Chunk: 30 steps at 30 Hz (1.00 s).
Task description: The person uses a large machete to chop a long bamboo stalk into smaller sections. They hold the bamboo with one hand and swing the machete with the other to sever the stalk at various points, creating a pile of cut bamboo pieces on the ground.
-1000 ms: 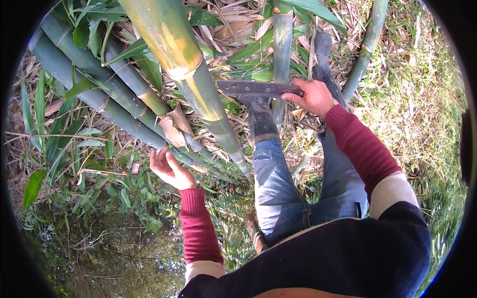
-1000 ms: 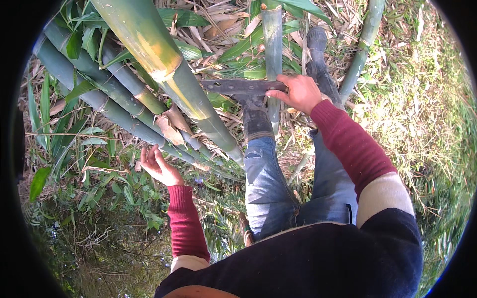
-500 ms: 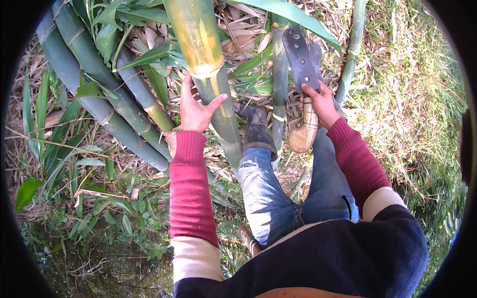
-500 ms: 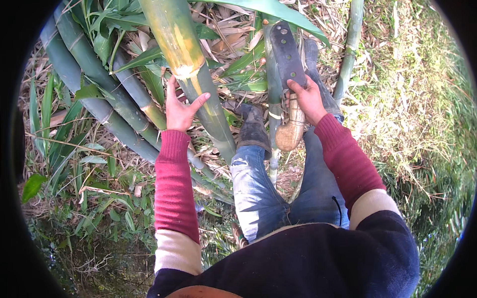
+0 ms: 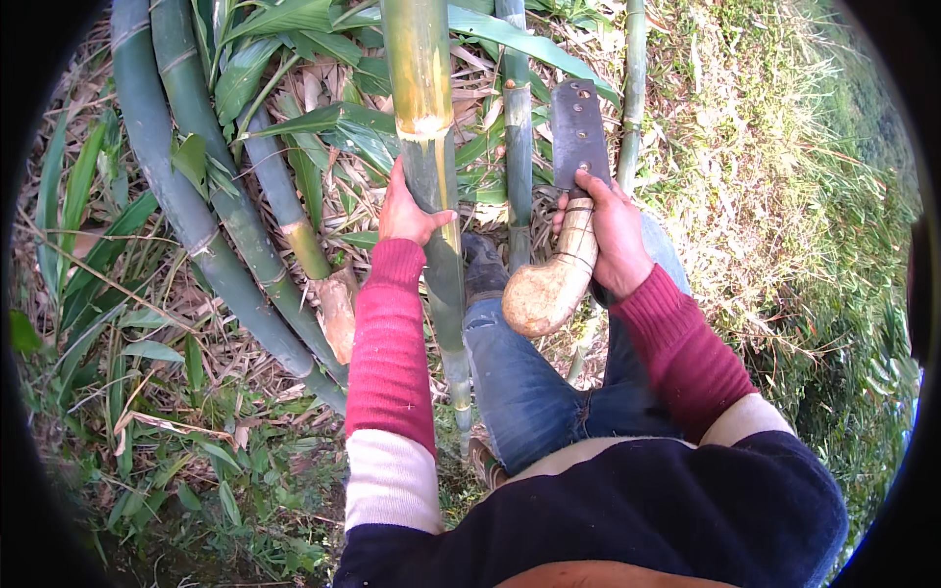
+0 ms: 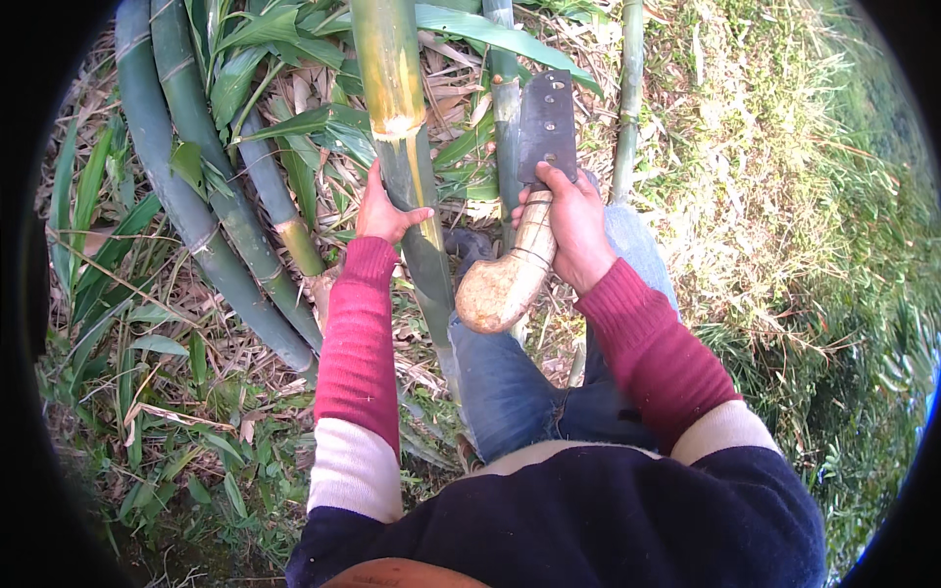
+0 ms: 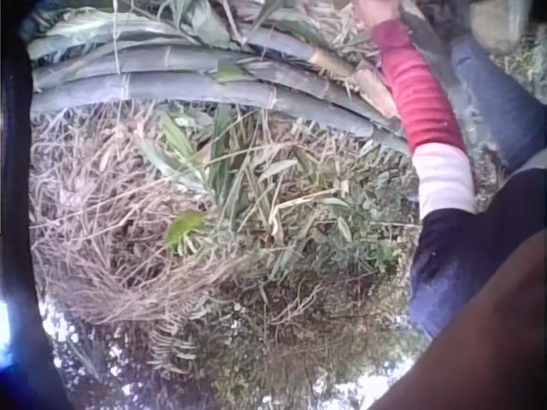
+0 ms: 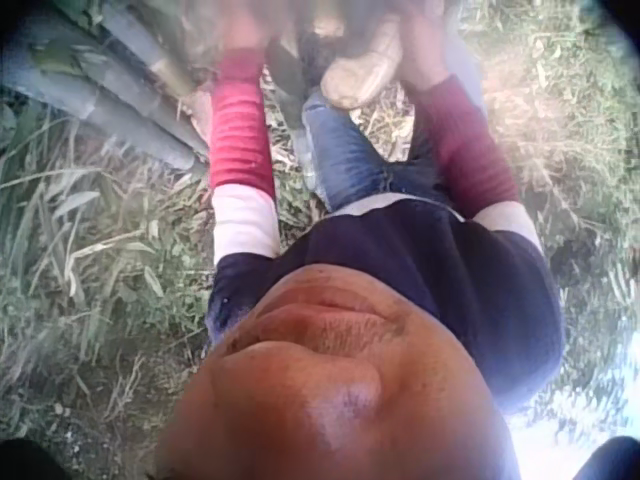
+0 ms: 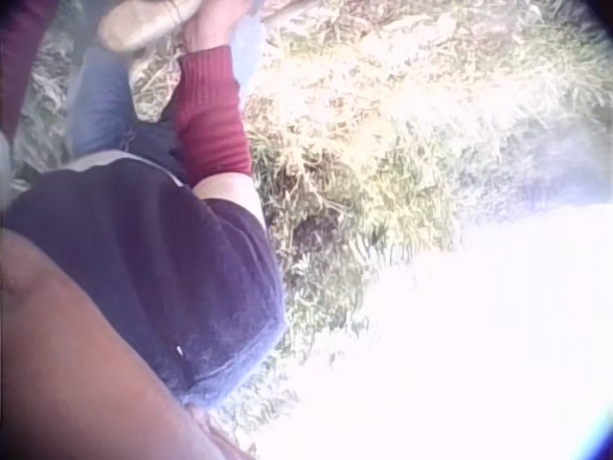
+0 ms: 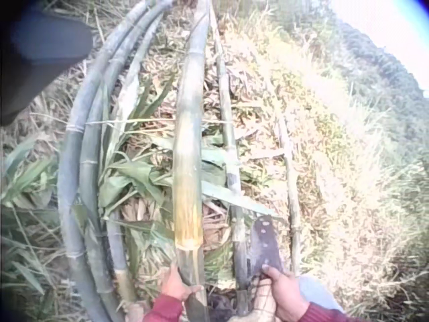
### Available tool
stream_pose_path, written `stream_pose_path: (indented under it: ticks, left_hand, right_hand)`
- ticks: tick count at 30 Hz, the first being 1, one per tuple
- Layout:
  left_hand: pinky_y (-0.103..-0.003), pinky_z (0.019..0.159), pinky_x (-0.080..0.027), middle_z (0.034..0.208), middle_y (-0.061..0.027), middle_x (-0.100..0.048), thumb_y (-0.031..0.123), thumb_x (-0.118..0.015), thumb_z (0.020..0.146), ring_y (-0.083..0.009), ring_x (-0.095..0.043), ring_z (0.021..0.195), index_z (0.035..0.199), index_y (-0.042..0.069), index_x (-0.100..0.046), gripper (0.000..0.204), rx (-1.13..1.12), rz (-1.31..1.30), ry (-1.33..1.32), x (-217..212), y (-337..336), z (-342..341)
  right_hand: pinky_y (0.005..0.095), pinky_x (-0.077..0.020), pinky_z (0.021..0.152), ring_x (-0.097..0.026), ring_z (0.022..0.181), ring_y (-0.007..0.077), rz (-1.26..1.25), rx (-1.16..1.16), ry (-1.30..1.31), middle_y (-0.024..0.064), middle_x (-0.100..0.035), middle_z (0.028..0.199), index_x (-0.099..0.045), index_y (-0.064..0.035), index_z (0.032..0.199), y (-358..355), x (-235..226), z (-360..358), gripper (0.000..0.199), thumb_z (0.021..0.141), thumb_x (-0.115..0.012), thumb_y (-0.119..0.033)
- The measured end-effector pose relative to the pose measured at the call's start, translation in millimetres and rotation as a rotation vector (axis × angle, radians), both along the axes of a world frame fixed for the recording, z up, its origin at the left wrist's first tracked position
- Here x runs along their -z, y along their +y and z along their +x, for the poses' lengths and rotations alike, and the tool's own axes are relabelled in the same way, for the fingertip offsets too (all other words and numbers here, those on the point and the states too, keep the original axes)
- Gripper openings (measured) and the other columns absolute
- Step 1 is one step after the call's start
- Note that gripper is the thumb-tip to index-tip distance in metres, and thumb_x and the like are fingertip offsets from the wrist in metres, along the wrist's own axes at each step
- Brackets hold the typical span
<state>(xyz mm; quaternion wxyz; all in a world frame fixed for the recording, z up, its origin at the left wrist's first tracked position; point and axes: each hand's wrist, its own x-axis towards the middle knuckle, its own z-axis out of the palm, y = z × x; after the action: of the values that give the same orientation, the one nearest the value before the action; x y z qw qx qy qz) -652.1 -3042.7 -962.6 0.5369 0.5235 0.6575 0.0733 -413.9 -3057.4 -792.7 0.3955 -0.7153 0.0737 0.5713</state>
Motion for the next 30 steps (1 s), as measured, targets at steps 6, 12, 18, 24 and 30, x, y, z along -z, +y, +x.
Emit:
stream_pose_path:
  ticks: [6,12,18,24,30]
  left_hand:
    - [-0.039,0.11,-0.042,0.141,-0.0197,-0.052,0.019,-0.098,0.053,-0.0325,-0.053,0.129,0.152,0.003,-0.022,0.126,0.037,0.057,0.039,-3.5,-2.3,-0.2]
    - [-0.041,0.109,-0.042,0.144,-0.0222,-0.048,0.019,-0.094,0.059,-0.033,-0.05,0.132,0.155,0.004,-0.02,0.122,0.039,0.036,-0.063,5.4,-2.8,-6.7]
    - [-0.038,0.097,-0.051,0.131,-0.0242,-0.052,0.02,-0.081,0.082,-0.0257,-0.055,0.115,0.155,0.006,-0.025,0.093,-0.219,-0.347,-0.037,-18.1,-12.1,-46.4]
    - [-0.03,0.086,-0.052,0.103,-0.0122,-0.069,0.019,-0.073,0.091,-0.015,-0.064,0.092,0.141,0.0,-0.047,0.059,-0.311,-0.267,0.193,-130.4,37.2,-150.0]
    - [-0.027,0.079,-0.05,0.092,-0.0066,-0.07,0.017,-0.069,0.094,-0.0116,-0.063,0.087,0.136,0.0,-0.051,0.049,-0.437,-0.171,0.369,-224.9,91.3,-187.9]
  right_hand:
    - [0.0346,-0.0565,0.051,-0.063,0.057,0.0203,0.135,-0.106,0.0,0.0091,-0.062,0.078,-0.049,-0.0072,0.109,18.7,-28.8,-19.1,0.017,0.099,-0.058,-0.018]
    - [0.0326,-0.0535,0.047,-0.06,0.054,0.0189,0.029,-0.078,0.09,0.0076,-0.06,0.077,-0.046,-0.007,0.11,38.6,8.4,-3.9,0.022,0.096,-0.06,-0.016]
    - [0.0312,-0.0534,0.048,-0.059,0.056,0.0167,-0.004,-0.294,-0.086,0.0094,-0.057,0.087,-0.043,-0.0037,0.114,47.0,41.0,-5.3,0.03,0.091,-0.06,-0.011]
    - [0.0371,-0.0589,0.061,-0.066,0.075,0.0239,0.072,-0.48,-0.268,0.0153,-0.06,0.089,-0.037,-0.0003,0.112,76.9,42.3,-49.5,0.036,0.09,-0.063,-0.01]
    - [0.0506,-0.0486,0.077,-0.063,0.085,0.045,0.133,-0.432,-0.092,0.0281,-0.063,0.093,-0.036,-0.0036,0.145,119.5,-5.0,-59.8,0.066,0.086,-0.064,-0.013]
